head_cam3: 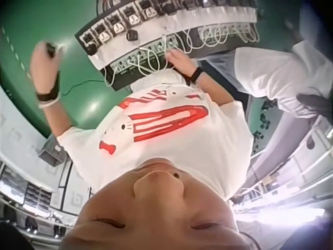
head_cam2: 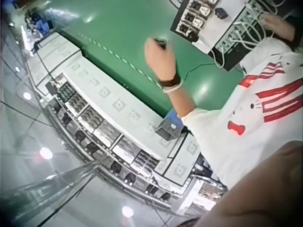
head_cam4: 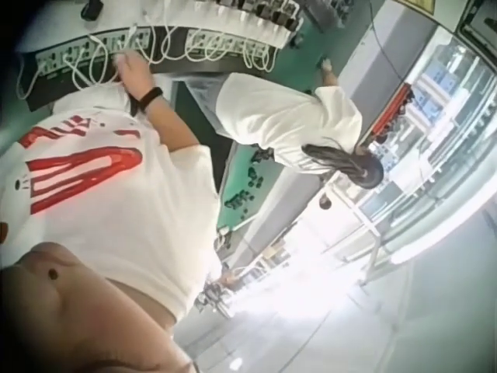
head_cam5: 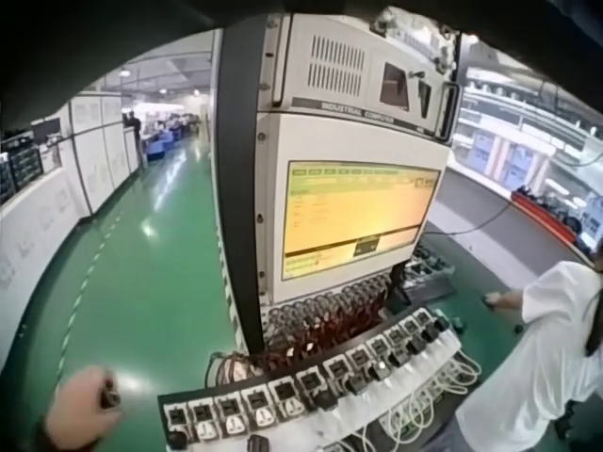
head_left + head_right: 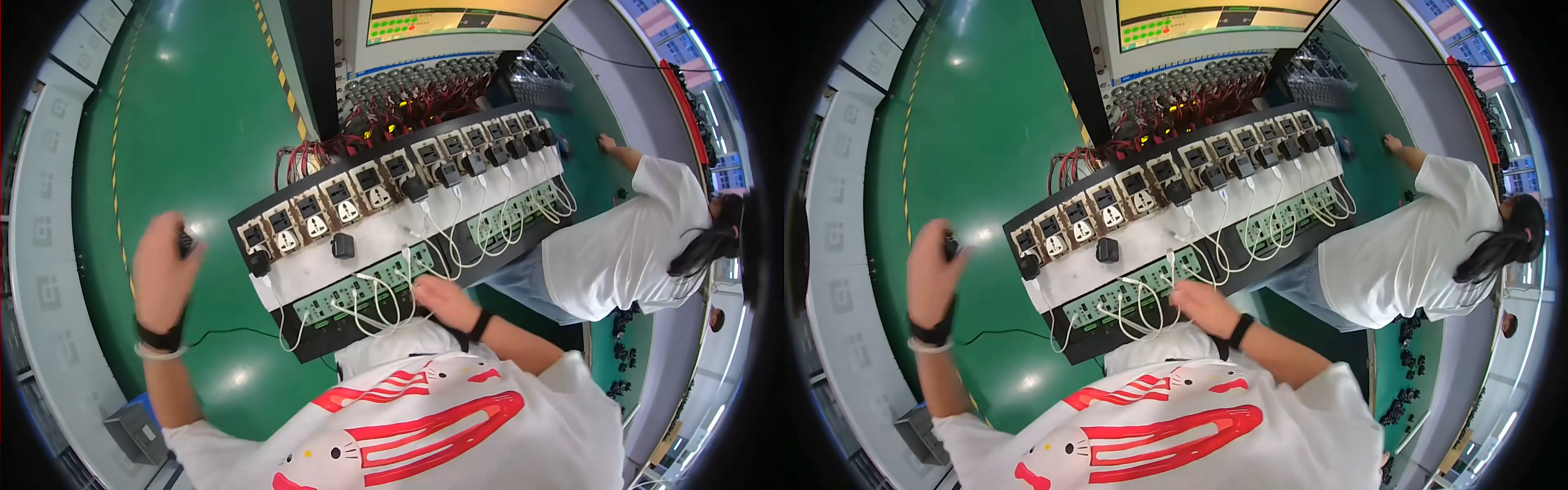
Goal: The person picks up power adapters from a table, carries them to a testing station, and plugs them into a power strip. They then connect USB cables to the adapters, press buttons on the testing unit, and finally disconnect everything to return the adapters to the table.
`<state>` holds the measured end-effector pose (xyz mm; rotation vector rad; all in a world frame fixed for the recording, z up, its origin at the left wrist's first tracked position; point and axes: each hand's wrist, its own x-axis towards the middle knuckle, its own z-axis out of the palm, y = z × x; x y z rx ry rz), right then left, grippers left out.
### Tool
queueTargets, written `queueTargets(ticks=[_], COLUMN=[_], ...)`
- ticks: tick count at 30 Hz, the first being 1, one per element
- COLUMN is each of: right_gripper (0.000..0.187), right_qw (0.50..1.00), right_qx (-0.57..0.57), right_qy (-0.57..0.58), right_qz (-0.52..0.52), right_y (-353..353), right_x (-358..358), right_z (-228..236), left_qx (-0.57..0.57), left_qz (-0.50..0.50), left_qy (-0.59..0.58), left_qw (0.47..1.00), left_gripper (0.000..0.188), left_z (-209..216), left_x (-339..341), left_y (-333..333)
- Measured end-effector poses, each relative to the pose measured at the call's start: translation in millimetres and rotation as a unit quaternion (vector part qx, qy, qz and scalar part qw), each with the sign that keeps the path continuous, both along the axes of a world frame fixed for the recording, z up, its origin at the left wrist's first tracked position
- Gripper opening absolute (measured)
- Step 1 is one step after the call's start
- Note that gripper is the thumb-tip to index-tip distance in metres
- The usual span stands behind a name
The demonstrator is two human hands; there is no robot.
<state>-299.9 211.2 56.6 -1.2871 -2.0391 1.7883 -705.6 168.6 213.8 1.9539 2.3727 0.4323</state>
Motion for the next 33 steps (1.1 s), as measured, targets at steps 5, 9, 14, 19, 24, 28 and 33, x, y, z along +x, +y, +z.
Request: queueTargets(ticks=[5,9,14,19,24,28,33], right_gripper=[0.026,0.025,0.024,0.027,0.035,0.034,0.033], right_qw=[0.990,0.993,0.995,0.981,0.974,0.975,0.984], right_qx=[0.093,0.070,0.094,0.164,0.208,0.214,0.161], right_qy=[0.048,0.036,-0.018,-0.040,0.004,0.045,0.067], right_qz=[0.096,0.085,0.021,-0.098,-0.087,-0.026,0.047], right_y=[-3,1,-2,6,21,14,0], right_x=[-62,-66,-34,-20,-44,-75,-99], right_z=[5,7,3,-15,-5,13,27], left_qx=[-0.086,-0.056,0.096,0.012,-0.133,-0.068,0.050], left_qz=[-0.209,-0.214,-0.062,0.140,0.100,0.151,0.187], left_qy=[-0.241,-0.184,-0.220,-0.182,-0.198,-0.177,-0.191], left_qw=[0.944,0.958,0.969,0.973,0.966,0.970,0.962], left_gripper=[0.036,0.046,0.035,0.034,0.059,0.048,0.045], left_z=[-122,-173,-170,-163,-156,-182,-115], left_x=[102,166,95,-20,14,30,46], left_y=[45,55,32,-39,-43,-45,-38])
